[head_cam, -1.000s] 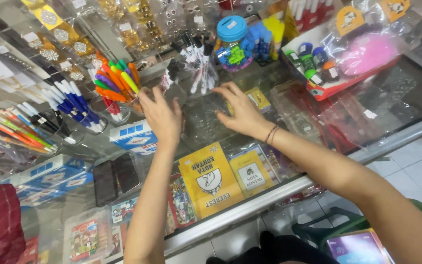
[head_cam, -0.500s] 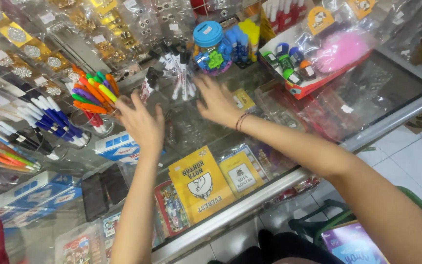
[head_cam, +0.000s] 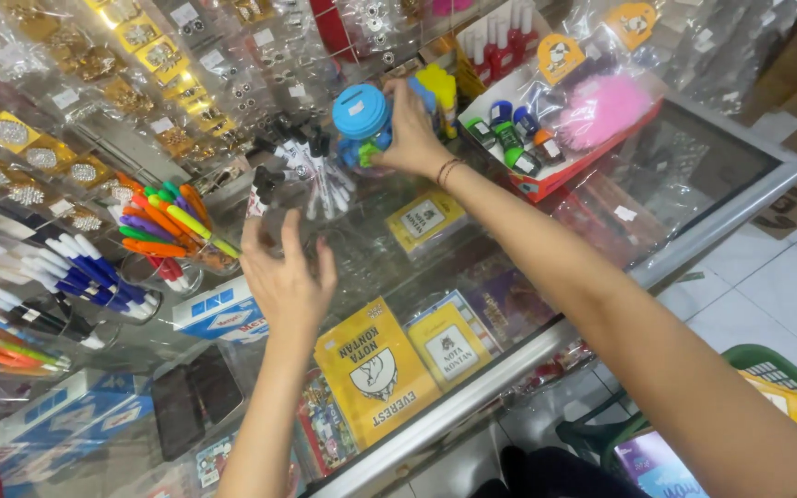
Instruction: Organize stationery and decorative items on a glass counter and wipe the glass surface with a cloth.
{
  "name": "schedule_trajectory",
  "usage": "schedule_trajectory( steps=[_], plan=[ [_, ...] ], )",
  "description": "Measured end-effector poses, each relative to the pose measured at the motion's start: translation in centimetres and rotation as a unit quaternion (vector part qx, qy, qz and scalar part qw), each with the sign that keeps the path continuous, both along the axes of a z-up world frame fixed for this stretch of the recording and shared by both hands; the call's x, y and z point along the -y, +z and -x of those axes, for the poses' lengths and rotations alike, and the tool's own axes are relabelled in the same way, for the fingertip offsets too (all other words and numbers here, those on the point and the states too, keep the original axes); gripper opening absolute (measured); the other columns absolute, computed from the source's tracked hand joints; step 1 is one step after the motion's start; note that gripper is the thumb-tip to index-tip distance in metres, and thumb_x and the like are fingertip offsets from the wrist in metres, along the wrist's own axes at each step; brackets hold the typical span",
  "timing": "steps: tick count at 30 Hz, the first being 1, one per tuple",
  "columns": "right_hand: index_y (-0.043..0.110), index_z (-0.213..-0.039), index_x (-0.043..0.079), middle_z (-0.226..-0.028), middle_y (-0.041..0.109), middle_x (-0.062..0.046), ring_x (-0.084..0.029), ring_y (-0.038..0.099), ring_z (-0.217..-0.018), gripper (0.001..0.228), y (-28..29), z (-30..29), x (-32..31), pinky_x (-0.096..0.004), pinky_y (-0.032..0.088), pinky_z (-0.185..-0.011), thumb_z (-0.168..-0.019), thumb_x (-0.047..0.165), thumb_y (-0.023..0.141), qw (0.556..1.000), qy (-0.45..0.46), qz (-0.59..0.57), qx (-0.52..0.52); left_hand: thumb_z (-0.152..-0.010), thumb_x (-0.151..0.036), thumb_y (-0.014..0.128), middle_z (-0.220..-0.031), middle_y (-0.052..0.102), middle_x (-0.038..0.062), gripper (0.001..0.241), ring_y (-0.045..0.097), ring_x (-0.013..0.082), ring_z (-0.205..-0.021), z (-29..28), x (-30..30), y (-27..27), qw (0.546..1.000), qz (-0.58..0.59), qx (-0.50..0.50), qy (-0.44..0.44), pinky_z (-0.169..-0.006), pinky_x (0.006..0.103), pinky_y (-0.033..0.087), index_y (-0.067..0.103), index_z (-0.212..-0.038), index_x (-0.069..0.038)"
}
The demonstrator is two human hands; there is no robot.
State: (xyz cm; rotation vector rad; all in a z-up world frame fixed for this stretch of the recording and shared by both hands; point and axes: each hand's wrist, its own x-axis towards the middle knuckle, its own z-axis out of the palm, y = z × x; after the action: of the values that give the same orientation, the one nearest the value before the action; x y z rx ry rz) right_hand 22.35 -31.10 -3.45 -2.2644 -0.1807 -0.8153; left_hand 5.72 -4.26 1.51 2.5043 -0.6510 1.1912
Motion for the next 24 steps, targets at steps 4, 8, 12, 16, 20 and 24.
schedule_trajectory(
  steps=[4, 8, 12, 16, 20, 24],
  plan=[
    [0.030, -0.145, 0.009, -0.140, 0.047, -0.018, -0.038, 0.044, -0.137, 0.110, 2.1, 3.0, -0.8, -0.055, 0.031, -0.110, -0.060, 0.027, 0.097, 0.998, 0.054, -0.028, -0.024, -0.088, -0.020, 0.079, -0.138, 0.043, 0.027, 0.053, 0.053, 0.0441, -0.120, 0.5, 0.6, 0.2, 0.999, -0.024, 0.033, -0.004, -0.100, 0.0503, 0.047, 0.060, -0.136, -0.009],
    [0.029, -0.150, 0.009, -0.144, 0.045, -0.020, -0.040, 0.043, -0.140, 0.109, 2.3, 6.0, -0.9, -0.051, 0.034, -0.115, -0.065, 0.025, 0.096, 0.996, 0.060, -0.038, 0.055, -0.089, -0.019, 0.079, -0.138, 0.044, 0.026, 0.052, 0.054, 0.0419, -0.118, 0.6, 1.6, 0.2, 0.999, -0.016, 0.021, -0.027, -0.100, 0.0506, 0.047, 0.061, -0.136, -0.009],
    [0.026, -0.153, 0.007, -0.147, 0.043, -0.021, -0.038, 0.045, -0.143, 0.108, 4.2, 14.2, 1.5, -0.047, 0.037, -0.123, -0.070, 0.021, 0.094, 0.989, 0.082, -0.094, 0.083, -0.089, -0.018, 0.079, -0.138, 0.045, 0.025, 0.051, 0.054, 0.0404, -0.116, 0.4, 3.2, 0.2, 0.999, -0.012, 0.002, -0.051, -0.099, 0.0503, 0.047, 0.060, -0.135, -0.007],
    [0.022, -0.154, 0.005, -0.147, 0.044, -0.019, -0.030, 0.047, -0.143, 0.108, 5.4, 24.2, 8.8, -0.043, 0.043, -0.123, -0.074, 0.017, 0.093, 0.986, 0.060, -0.146, 0.052, -0.086, -0.016, 0.078, -0.136, 0.050, 0.024, 0.051, 0.056, 0.0375, -0.114, -0.1, 6.3, -0.2, 0.993, -0.011, -0.027, -0.116, -0.097, 0.0497, 0.046, 0.060, -0.133, -0.004],
    [0.016, -0.155, 0.007, -0.143, 0.047, -0.014, -0.023, 0.053, -0.137, 0.098, 3.5, 30.6, 18.0, -0.037, 0.041, -0.127, -0.088, 0.006, 0.088, 0.978, -0.056, -0.163, 0.116, -0.084, -0.015, 0.077, -0.134, 0.054, 0.022, 0.051, 0.058, 0.0366, -0.117, 0.6, 11.6, -0.9, 0.970, -0.025, -0.082, -0.227, -0.095, 0.0487, 0.047, 0.060, -0.131, -0.006],
    [0.016, -0.152, 0.004, -0.146, 0.046, -0.018, -0.026, 0.051, -0.140, 0.101, 1.6, 31.1, 24.0, -0.039, 0.041, -0.125, -0.084, 0.006, 0.091, 0.967, -0.207, -0.072, 0.132, -0.087, -0.019, 0.077, -0.137, 0.058, 0.015, 0.053, 0.058, 0.0350, -0.126, 3.3, 18.0, -2.8, 0.915, -0.085, -0.127, -0.373, -0.096, 0.0489, 0.047, 0.059, -0.136, -0.010]
  ],
)
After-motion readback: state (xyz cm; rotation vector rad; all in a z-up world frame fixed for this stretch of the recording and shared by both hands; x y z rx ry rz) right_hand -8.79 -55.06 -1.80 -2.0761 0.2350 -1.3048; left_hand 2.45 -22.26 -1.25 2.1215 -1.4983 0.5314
